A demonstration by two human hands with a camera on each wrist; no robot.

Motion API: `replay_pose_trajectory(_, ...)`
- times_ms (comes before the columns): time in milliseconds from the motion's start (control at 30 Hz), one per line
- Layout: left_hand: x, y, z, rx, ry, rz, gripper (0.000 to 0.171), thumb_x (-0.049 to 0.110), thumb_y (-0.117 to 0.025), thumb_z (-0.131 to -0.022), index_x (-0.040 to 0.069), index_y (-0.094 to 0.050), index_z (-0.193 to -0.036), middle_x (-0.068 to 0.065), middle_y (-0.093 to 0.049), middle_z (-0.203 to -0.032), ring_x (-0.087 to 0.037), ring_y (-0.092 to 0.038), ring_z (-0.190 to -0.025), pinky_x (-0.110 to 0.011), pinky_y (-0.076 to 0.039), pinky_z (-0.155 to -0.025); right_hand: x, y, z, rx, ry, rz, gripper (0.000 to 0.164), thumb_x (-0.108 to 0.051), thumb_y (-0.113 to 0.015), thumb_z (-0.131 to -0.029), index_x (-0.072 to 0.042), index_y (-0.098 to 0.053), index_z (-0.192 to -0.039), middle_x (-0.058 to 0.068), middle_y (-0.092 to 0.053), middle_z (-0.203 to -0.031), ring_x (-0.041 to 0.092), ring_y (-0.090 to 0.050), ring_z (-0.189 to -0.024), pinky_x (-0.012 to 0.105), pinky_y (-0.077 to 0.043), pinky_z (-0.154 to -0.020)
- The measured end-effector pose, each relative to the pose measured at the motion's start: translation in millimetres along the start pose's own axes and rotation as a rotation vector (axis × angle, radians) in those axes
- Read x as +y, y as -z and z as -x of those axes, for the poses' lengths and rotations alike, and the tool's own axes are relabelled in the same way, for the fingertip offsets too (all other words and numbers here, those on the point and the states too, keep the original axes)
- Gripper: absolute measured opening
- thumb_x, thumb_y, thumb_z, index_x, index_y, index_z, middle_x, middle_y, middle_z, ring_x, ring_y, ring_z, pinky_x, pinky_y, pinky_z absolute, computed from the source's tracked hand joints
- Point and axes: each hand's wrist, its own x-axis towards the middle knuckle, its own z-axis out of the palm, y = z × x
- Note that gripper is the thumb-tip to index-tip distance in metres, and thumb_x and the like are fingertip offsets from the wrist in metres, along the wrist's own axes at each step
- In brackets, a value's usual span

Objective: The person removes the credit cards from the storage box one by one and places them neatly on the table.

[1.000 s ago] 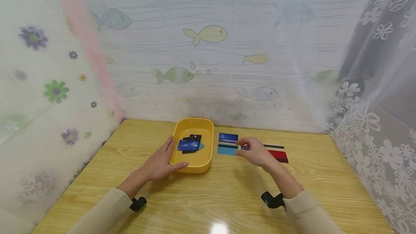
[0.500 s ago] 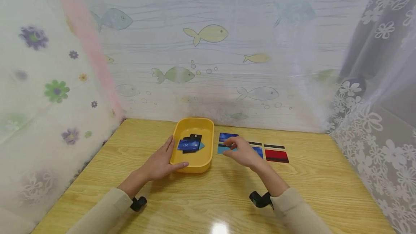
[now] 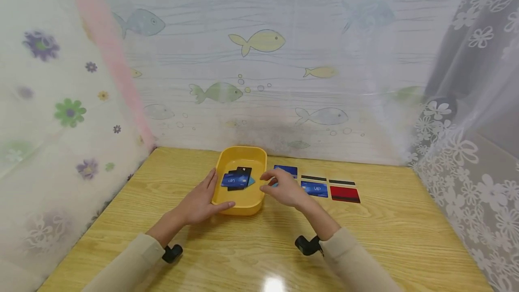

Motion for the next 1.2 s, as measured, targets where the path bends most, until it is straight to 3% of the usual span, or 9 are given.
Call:
replay_pose_trajectory(200, 0.1, -0.4, -0.5, -0.001, -0.003, -0.01, 0.125, 0.09, -0.046, -0.083, 0.001, -0.01, -0.164, -0.014, -0.001, -0.172, -0.038, -0.019, -0.155, -0.054, -0.027, -0.122, -8, -13, -11, -0.017, 0.028, 0.006, 0.031, -0.018, -0.069, -0.099, -0.006, -0.067, -0.127, 0.011, -0.064, -0.128, 0.027, -0.063, -0.11, 0.038, -0.057, -0.085)
replay_pose_trajectory(367, -1.0, -0.9, -0.6, 0.002, -0.008, -0.012, 0.125, 0.09, -0.046, -0.083, 0.001, -0.01, -0.164, -0.014, -0.002, -0.172, -0.038, -0.02, -0.155, -0.055, -0.027, -0.121, -12, -21, -22, -0.044, 0.047, -0.013, 0.034, -0.018, -0.068, -0.1, -0.003, -0.065, -0.131, 0.016, -0.062, -0.131, 0.035, -0.061, -0.116, 0.045, -0.055, -0.093)
replay_pose_trajectory(667, -1.4, -1.2, -1.5, 0.004, -0.004, -0.004, 0.124, 0.088, -0.048, -0.084, 0.002, -0.009, -0.164, -0.014, -0.002, -0.172, -0.039, -0.021, -0.154, -0.055, -0.028, -0.121, -19, -39, -41, 0.001, -0.034, -0.02, 0.056, -0.013, -0.07, -0.097, -0.001, -0.047, -0.147, 0.027, -0.048, -0.145, 0.047, -0.047, -0.133, 0.058, -0.046, -0.105)
replay_pose_trajectory(867, -1.9, -1.6, -1.9, 0.011, -0.011, 0.003, 0.12, 0.082, -0.052, -0.087, 0.001, -0.009, -0.164, -0.015, -0.002, -0.172, -0.04, -0.021, -0.154, -0.055, -0.028, -0.121, -23, -52, -54, 0.01, -0.084, -0.033, 0.07, -0.01, -0.072, -0.095, 0.002, -0.035, -0.154, 0.027, -0.038, -0.152, 0.046, -0.04, -0.139, 0.058, -0.04, -0.111)
replay_pose_trajectory(1200, -1.7, -2.2, -1.6, 0.026, -0.023, -0.006, 0.119, 0.082, -0.052, -0.087, 0.0, -0.011, -0.163, -0.016, -0.004, -0.171, -0.041, -0.023, -0.153, -0.055, -0.029, -0.12, -19, -71, -71, 0.029, -0.125, 0.01, 0.07, -0.009, -0.073, -0.093, 0.006, -0.038, -0.151, 0.028, -0.041, -0.15, 0.041, -0.045, -0.133, 0.055, -0.039, -0.113)
